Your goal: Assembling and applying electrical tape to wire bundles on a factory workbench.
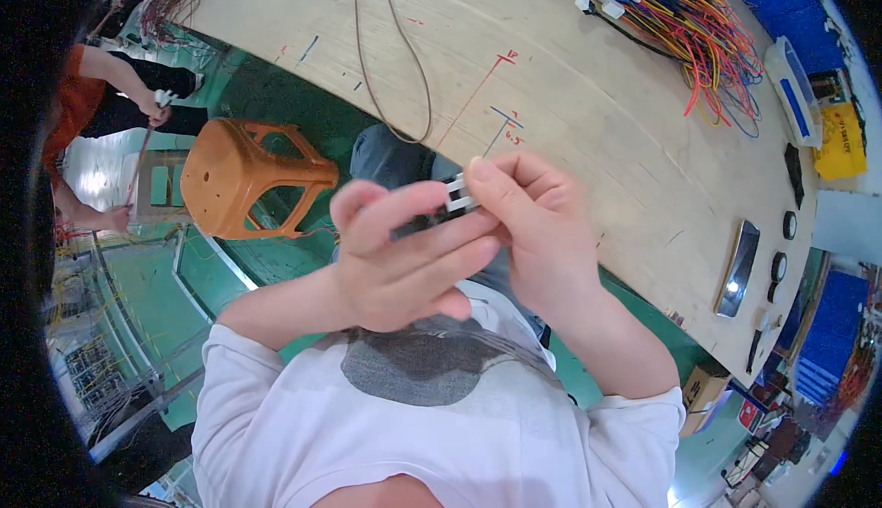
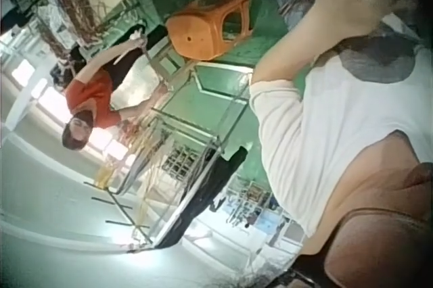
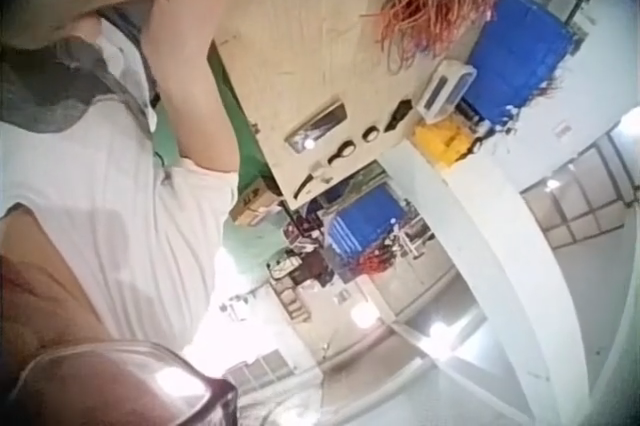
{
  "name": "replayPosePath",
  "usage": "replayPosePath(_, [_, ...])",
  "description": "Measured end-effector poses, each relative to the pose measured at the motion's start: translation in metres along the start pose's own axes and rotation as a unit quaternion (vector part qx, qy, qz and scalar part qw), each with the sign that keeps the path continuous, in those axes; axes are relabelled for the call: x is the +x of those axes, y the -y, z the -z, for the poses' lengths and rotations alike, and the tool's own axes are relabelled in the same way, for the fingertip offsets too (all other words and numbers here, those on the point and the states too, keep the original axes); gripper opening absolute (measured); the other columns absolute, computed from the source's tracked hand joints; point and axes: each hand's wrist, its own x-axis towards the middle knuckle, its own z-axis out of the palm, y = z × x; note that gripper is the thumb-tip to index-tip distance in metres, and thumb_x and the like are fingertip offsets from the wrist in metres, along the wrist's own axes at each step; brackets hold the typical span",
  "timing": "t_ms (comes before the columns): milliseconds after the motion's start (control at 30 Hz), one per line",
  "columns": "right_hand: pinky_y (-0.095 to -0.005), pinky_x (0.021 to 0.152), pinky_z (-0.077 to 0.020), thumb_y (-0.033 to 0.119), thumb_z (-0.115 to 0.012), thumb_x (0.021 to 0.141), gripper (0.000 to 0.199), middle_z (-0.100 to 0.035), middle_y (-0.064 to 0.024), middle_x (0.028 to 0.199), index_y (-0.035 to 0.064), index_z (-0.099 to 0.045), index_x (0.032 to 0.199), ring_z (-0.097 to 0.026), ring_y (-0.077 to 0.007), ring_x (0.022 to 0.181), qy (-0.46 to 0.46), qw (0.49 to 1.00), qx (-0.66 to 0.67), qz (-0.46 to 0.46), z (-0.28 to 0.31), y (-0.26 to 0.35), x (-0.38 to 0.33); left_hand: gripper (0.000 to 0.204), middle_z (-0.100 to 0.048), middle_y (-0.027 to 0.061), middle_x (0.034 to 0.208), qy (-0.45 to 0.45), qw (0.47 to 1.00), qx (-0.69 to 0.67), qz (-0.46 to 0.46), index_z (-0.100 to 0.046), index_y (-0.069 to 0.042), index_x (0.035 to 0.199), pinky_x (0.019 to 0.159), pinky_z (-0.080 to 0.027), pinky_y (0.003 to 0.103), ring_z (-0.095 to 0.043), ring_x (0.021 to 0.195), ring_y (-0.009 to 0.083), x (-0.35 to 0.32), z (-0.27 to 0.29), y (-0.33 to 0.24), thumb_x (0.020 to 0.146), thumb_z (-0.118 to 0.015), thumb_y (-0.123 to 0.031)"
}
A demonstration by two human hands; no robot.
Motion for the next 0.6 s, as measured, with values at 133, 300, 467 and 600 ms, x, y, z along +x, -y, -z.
replayPosePath(133, [-0.0157, 0.048, -0.0340, 0.015, -0.054, 0.082, 0.013, -0.051, 0.0011, 0.065, 0.0024, -0.053, 0.077, -0.044, -0.0029, 0.054, 0.063, 0.997, -0.030, 0.024, 0.001, 0.003, 0.000, 0.038, -0.049, 0.0098, 0.094, -0.116, 0.971, -0.182, 0.107, -0.056, -0.005, 0.090, 0.068, -0.039, 0.031, -0.047, 0.081, 0.0244, 0.006, -0.003, 0.011, 0.058, -0.074, -0.010])
replayPosePath(300, [-0.0161, 0.048, -0.0335, 0.014, -0.054, 0.082, 0.013, -0.051, 0.0002, 0.065, 0.0007, -0.053, 0.081, -0.043, -0.0034, 0.054, 0.045, 0.985, -0.130, 0.100, -0.003, 0.003, -0.006, 0.060, -0.052, 0.0155, 0.083, 0.080, 0.827, -0.343, 0.438, -0.032, -0.004, 0.115, 0.065, -0.044, 0.031, -0.055, 0.073, 0.0273, 0.013, 0.004, 0.008, 0.065, -0.065, -0.001])
replayPosePath(467, [-0.0172, 0.051, -0.0351, 0.010, -0.050, 0.083, 0.012, -0.052, -0.0007, 0.070, -0.0008, -0.050, 0.088, -0.044, -0.0038, 0.059, 0.077, 0.964, -0.181, 0.180, -0.002, -0.002, -0.010, 0.050, -0.055, 0.0037, 0.090, 0.062, 0.524, -0.709, 0.468, -0.039, 0.000, 0.113, 0.071, -0.045, 0.024, -0.054, 0.085, 0.0120, 0.015, 0.005, 0.025, 0.069, -0.062, 0.000])
replayPosePath(600, [-0.0171, 0.053, -0.0348, 0.010, -0.048, 0.084, 0.011, -0.051, 0.0001, 0.070, -0.0007, -0.049, 0.088, -0.043, -0.0035, 0.060, 0.097, 0.953, -0.235, 0.166, 0.000, 0.002, -0.013, 0.024, -0.057, 0.0037, 0.084, 0.063, 0.457, -0.707, 0.535, -0.055, -0.003, 0.092, 0.069, -0.043, 0.019, -0.053, 0.075, 0.0063, 0.021, 0.012, 0.030, 0.075, -0.061, -0.019])
